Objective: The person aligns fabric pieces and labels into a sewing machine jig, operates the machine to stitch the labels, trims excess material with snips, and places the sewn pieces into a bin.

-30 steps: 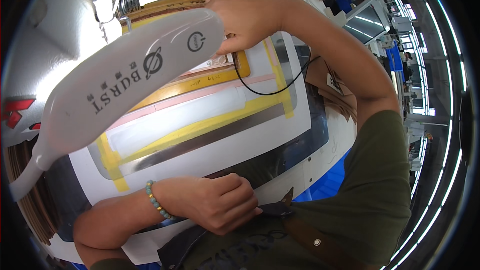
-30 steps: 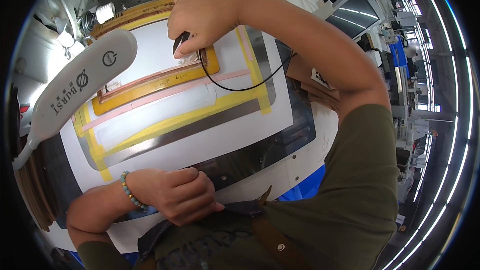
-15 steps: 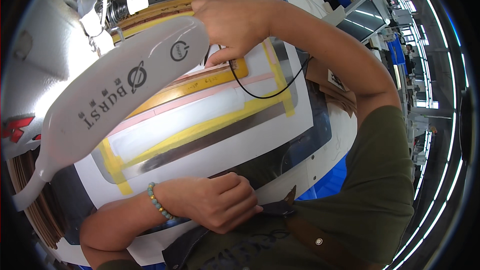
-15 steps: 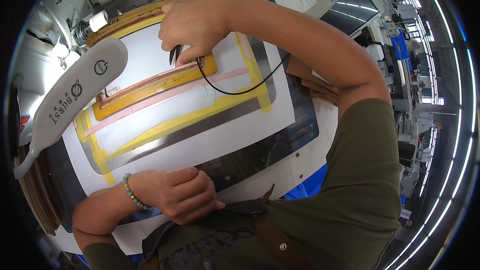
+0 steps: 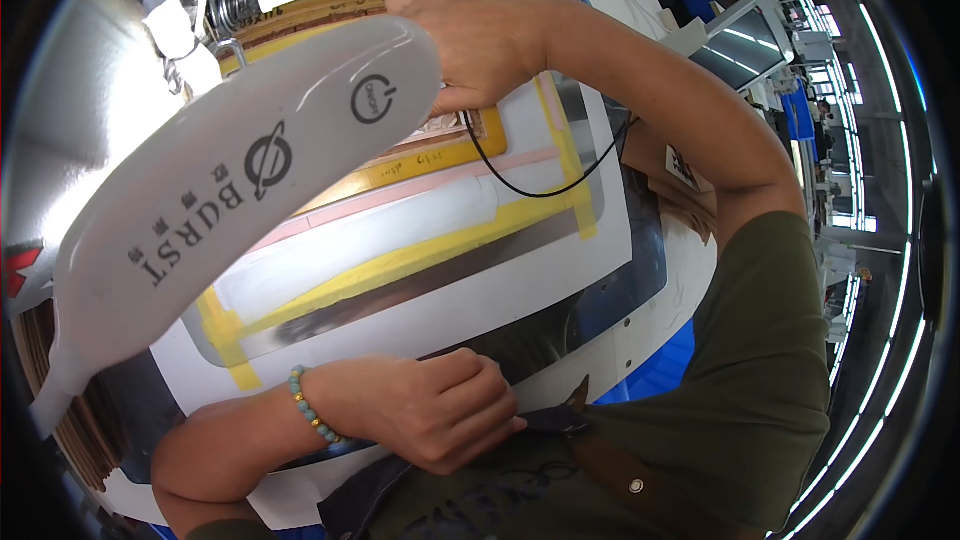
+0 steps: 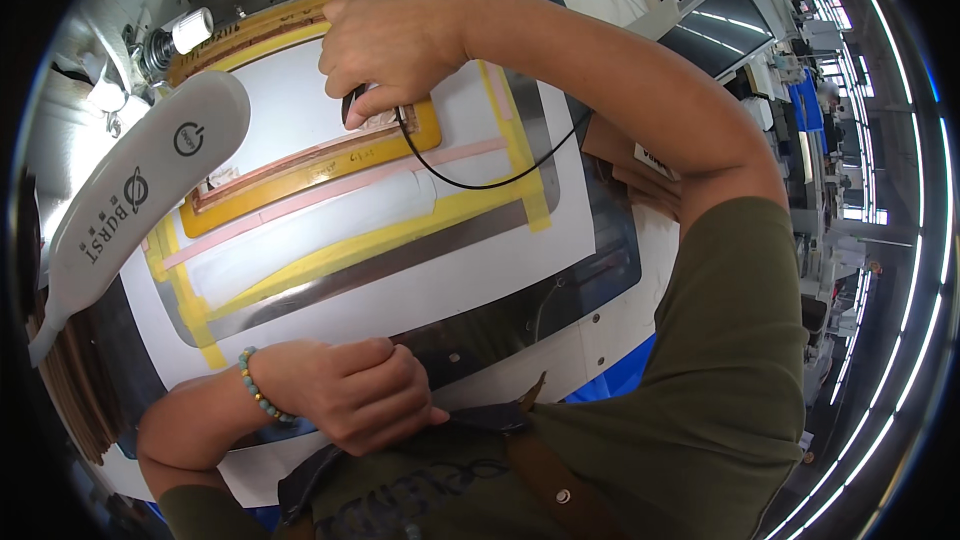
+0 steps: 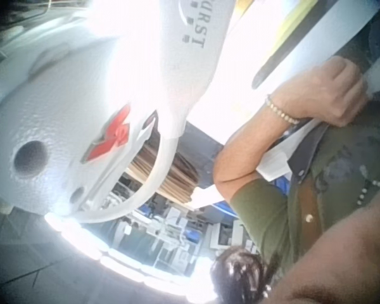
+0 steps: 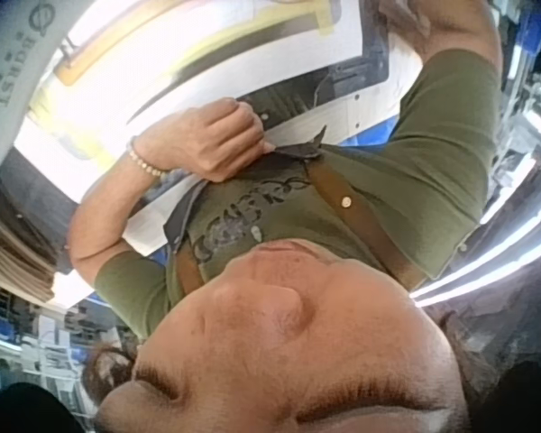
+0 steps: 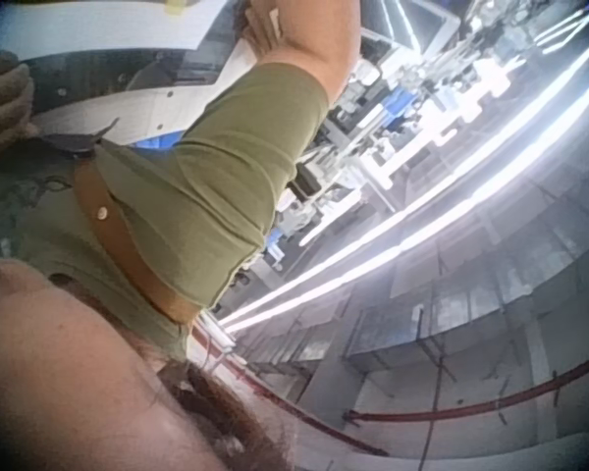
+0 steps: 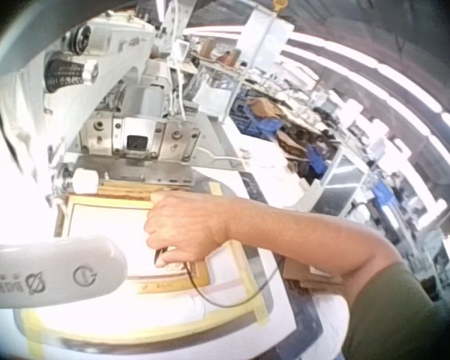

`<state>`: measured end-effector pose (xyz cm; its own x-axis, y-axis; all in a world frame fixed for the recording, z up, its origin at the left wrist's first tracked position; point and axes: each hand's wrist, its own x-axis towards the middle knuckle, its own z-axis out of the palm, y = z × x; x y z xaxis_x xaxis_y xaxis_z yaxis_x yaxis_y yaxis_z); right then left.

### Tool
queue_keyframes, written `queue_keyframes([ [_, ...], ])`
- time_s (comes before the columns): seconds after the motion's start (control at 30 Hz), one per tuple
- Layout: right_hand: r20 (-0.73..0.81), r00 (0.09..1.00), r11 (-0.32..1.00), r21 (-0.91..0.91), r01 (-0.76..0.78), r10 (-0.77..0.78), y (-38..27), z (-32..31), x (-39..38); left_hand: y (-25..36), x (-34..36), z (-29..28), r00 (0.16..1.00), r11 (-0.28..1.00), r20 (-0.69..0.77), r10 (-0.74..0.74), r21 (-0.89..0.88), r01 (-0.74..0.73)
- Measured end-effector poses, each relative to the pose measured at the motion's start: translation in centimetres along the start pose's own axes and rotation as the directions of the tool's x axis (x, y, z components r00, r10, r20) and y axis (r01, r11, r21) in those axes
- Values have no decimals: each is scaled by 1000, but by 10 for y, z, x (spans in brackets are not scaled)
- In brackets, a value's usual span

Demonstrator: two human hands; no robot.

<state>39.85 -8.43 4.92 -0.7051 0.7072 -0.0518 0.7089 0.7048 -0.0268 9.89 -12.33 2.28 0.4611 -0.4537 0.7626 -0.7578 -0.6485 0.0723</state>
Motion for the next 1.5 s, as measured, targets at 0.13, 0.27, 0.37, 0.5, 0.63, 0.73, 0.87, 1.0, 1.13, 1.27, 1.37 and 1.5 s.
queue_keyframes([
  [0.13,25,1000,1000,-2,10,-10,0,-2,1,-1,0,-1,1000,1000,5,-9,-11,9],
  [0.27,76,997,1000,-26,7,-5,-6,-5,0,0,0,-1,1000,999,-4,-30,-13,30],
  [0.37,67,997,999,-38,-37,40,-6,-13,-3,0,0,0,1000,1000,-11,-23,-9,23],
  [0.5,144,974,984,-58,-166,173,-4,-23,-5,-1,-1,0,1000,999,2,-8,-31,8],
  [0.63,212,960,983,-61,-173,182,-8,-22,-2,-1,-1,0,1000,1000,18,5,-30,-4],
  [0.73,273,950,987,-85,-134,152,-6,-21,4,-1,-1,0,1000,1000,19,0,-30,1],
  [0.87,284,947,989,-74,-132,147,-5,-22,5,0,-2,0,1000,1000,7,-17,-25,17],
  [1.0,229,967,993,-46,-108,116,-4,-19,4,0,-2,-1,1000,999,28,-9,-37,10],
  [1.13,212,970,992,-20,-122,123,-2,-13,5,0,-2,-1,999,999,34,-22,-49,23],
  [1.27,190,979,997,11,-78,74,0,-10,6,0,-2,-2,999,998,37,-37,-57,39],
  [1.37,186,980,997,25,-78,72,1,-11,4,0,-2,-2,999,998,27,-34,-52,35],
  [1.5,128,991,997,59,-54,46,2,-12,6,0,-2,-2,999,999,43,-20,-45,22],
])
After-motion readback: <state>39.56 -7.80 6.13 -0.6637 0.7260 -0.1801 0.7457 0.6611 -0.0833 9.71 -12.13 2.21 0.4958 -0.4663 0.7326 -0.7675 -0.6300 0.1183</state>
